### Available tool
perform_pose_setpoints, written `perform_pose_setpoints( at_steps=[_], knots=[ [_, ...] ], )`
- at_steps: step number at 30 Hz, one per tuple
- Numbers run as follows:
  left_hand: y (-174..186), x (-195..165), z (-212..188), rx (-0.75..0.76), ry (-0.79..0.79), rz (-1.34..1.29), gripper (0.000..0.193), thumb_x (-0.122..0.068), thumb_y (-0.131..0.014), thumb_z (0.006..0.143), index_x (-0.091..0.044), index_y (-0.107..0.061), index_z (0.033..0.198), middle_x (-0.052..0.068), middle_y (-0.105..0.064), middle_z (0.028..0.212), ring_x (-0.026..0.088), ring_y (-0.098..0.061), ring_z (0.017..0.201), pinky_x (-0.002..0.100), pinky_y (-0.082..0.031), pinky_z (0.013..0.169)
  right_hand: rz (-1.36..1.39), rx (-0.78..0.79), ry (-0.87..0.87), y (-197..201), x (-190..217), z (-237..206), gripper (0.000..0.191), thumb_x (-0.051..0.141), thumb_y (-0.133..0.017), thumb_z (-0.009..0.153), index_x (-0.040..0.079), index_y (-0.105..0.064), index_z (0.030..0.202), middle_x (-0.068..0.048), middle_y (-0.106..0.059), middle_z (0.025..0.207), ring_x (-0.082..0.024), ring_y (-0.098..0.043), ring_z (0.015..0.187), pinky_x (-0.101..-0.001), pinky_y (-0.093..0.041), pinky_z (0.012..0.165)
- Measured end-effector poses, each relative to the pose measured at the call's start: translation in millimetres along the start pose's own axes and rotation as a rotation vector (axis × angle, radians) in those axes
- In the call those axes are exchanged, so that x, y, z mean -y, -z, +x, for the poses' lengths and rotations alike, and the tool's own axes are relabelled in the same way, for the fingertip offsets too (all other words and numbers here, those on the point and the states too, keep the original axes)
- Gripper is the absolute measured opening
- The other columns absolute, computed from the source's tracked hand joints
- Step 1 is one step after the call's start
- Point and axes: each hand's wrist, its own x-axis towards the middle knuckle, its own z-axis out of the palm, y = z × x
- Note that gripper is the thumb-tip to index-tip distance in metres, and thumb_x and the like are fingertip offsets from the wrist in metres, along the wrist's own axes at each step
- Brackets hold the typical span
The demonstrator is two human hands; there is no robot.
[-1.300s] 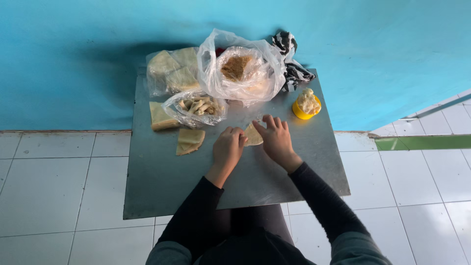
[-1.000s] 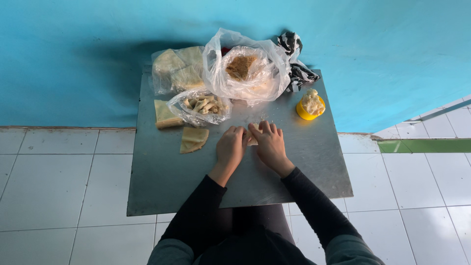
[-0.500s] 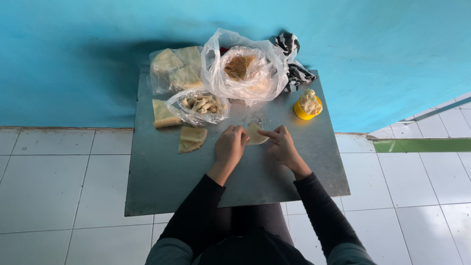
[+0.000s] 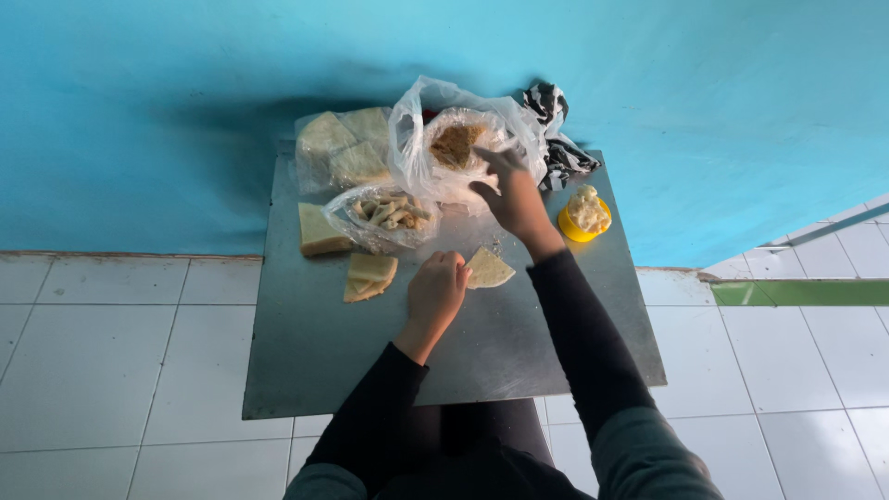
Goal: The person sits on the floor at a small metal table, takes triangular pieces of dough, places a brown filling from a plastic bag onto each piece, folds and presses the dough closed by hand, and sets the finished pastries into a plastic bag with other completed ones.
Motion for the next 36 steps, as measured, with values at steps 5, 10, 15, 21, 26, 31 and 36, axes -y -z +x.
perform_pose_setpoints(
  at_steps=[5,10,15,21,26,31,36],
  knots=[
    [5.9,-2.8,-1.0,0.013,0.006,0.001,0.021,-0.025,-0.075,0.088,-0.009,-0.061,0.090,0.009,-0.066,0.090,0.032,-0.067,0.089,0.044,-0.054,0.074,0.067,0.039,0.025,-29.2,-22.6,43.5,0.024,0.012,-0.075,0.092,0.006,-0.074,0.115,-0.013,-0.066,0.090,-0.027,-0.063,0.076,-0.0377,-0.051,0.071],
    [3.7,-4.5,-2.7,0.035,-0.005,0.034,0.023,-0.025,-0.075,0.089,-0.008,-0.059,0.091,0.010,-0.064,0.089,0.031,-0.066,0.089,0.043,-0.054,0.074,0.069,-0.137,0.029,-45.4,-33.6,53.4,0.012,0.010,-0.070,0.098,0.003,-0.073,0.107,-0.016,-0.070,0.094,-0.031,-0.067,0.083,-0.0372,-0.052,0.074],
    [-0.8,-3.1,-3.9,0.078,-0.023,0.065,0.018,-0.021,-0.070,0.094,-0.006,-0.058,0.095,0.011,-0.065,0.091,0.031,-0.067,0.089,0.043,-0.054,0.076,0.051,-0.329,0.017,-54.5,-28.2,53.0,0.014,0.011,-0.066,0.100,-0.001,-0.072,0.106,-0.019,-0.071,0.094,-0.035,-0.070,0.081,-0.0373,-0.054,0.074],
    [-4.1,-1.0,-2.2,0.071,0.015,0.040,0.015,-0.017,-0.068,0.093,-0.007,-0.062,0.103,0.011,-0.067,0.093,0.031,-0.068,0.093,0.042,-0.055,0.079,0.233,-0.406,-0.310,-62.7,-24.5,41.1,0.020,0.015,-0.062,0.100,0.000,-0.075,0.101,-0.014,-0.075,0.081,-0.018,-0.069,0.069,-0.0288,-0.051,0.064],
    [-6.3,-1.1,-2.3,0.035,-0.007,0.075,0.015,-0.018,-0.072,0.087,-0.007,-0.064,0.093,0.013,-0.065,0.094,0.033,-0.067,0.092,0.041,-0.054,0.076,0.596,-0.550,-0.481,-59.1,-31.2,34.0,0.023,0.015,-0.058,0.102,0.000,-0.075,0.101,-0.007,-0.076,0.081,-0.005,-0.054,0.060,-0.0228,-0.044,0.057],
    [-5.7,-4.3,-3.1,0.065,-0.022,0.037,0.013,-0.016,-0.071,0.090,-0.009,-0.063,0.099,0.010,-0.065,0.093,0.031,-0.066,0.092,0.043,-0.052,0.080,0.946,-0.640,-0.531,-50.3,-32.4,26.0,0.024,0.015,-0.056,0.103,-0.003,-0.071,0.103,-0.009,-0.072,0.083,-0.006,-0.048,0.056,-0.0223,-0.038,0.051],
    [-4.7,-2.7,-3.0,0.031,0.050,0.134,0.021,-0.022,-0.075,0.086,-0.009,-0.062,0.096,0.011,-0.064,0.094,0.033,-0.064,0.092,0.046,-0.048,0.079,1.265,-0.636,-0.554,-32.5,-28.3,-0.6,0.021,0.013,-0.056,0.105,-0.003,-0.068,0.107,-0.010,-0.070,0.087,-0.009,-0.055,0.065,-0.0228,-0.043,0.058]
  ],
)
